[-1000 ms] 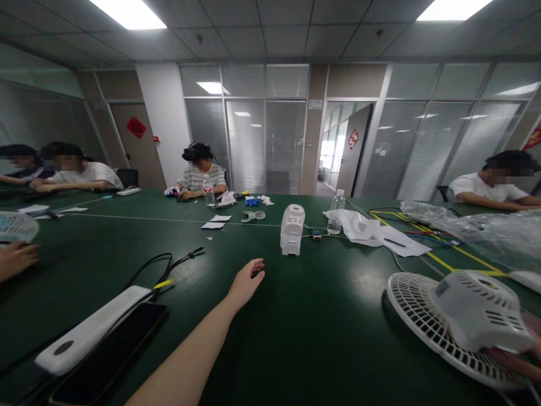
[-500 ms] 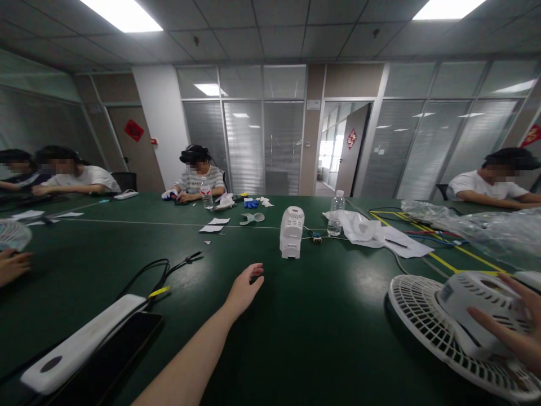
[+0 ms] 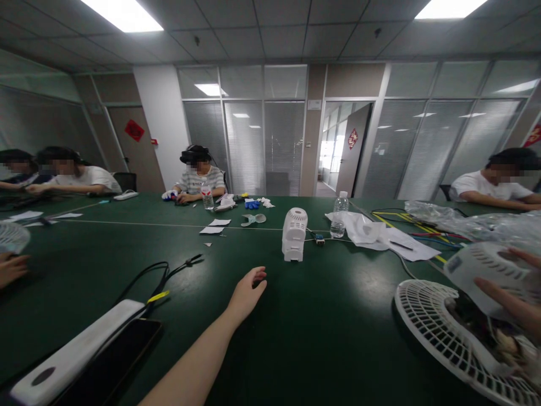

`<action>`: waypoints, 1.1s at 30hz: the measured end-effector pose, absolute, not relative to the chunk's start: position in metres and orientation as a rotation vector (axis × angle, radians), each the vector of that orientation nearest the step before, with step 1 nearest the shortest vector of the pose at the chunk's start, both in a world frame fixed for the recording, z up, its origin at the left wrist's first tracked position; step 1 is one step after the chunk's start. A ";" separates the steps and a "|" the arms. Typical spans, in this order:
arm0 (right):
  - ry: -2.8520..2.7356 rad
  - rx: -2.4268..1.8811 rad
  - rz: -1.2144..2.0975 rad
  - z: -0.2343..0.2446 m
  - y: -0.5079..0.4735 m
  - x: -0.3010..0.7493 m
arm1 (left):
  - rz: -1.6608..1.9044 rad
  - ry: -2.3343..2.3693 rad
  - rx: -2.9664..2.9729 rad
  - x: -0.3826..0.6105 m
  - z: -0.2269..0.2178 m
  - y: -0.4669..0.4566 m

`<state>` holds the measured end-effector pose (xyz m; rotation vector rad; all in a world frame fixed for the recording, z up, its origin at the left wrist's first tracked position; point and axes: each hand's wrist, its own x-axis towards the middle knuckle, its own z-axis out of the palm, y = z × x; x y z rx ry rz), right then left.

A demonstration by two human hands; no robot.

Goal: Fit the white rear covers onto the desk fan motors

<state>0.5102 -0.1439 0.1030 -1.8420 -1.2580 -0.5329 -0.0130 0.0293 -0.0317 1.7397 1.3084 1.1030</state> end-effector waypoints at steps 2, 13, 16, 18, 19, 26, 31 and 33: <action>-1.386 -1.733 -0.668 0.125 -0.137 0.471 | 1.100 1.311 1.742 -0.013 -0.031 0.029; -1.522 -2.116 -0.357 0.091 -0.002 0.417 | 1.075 1.324 1.767 -0.015 -0.029 0.026; -1.440 -2.198 -0.298 0.067 0.022 0.429 | 1.061 1.328 1.775 -0.015 -0.030 0.027; -1.404 -2.221 -0.289 0.055 0.029 0.438 | 1.053 1.335 1.778 -0.015 -0.030 0.028; -1.388 -2.231 -0.291 0.050 0.029 0.442 | 1.049 1.339 1.779 -0.014 -0.030 0.028; -1.390 -2.153 -0.437 0.054 0.011 0.428 | 1.011 1.365 1.784 -0.013 -0.028 0.028; -1.578 -1.832 -0.577 0.094 -0.051 0.394 | 0.987 1.394 1.790 -0.013 -0.025 0.027; -1.587 -1.687 -0.681 0.101 -0.092 0.407 | 0.979 1.400 1.794 -0.012 -0.024 0.026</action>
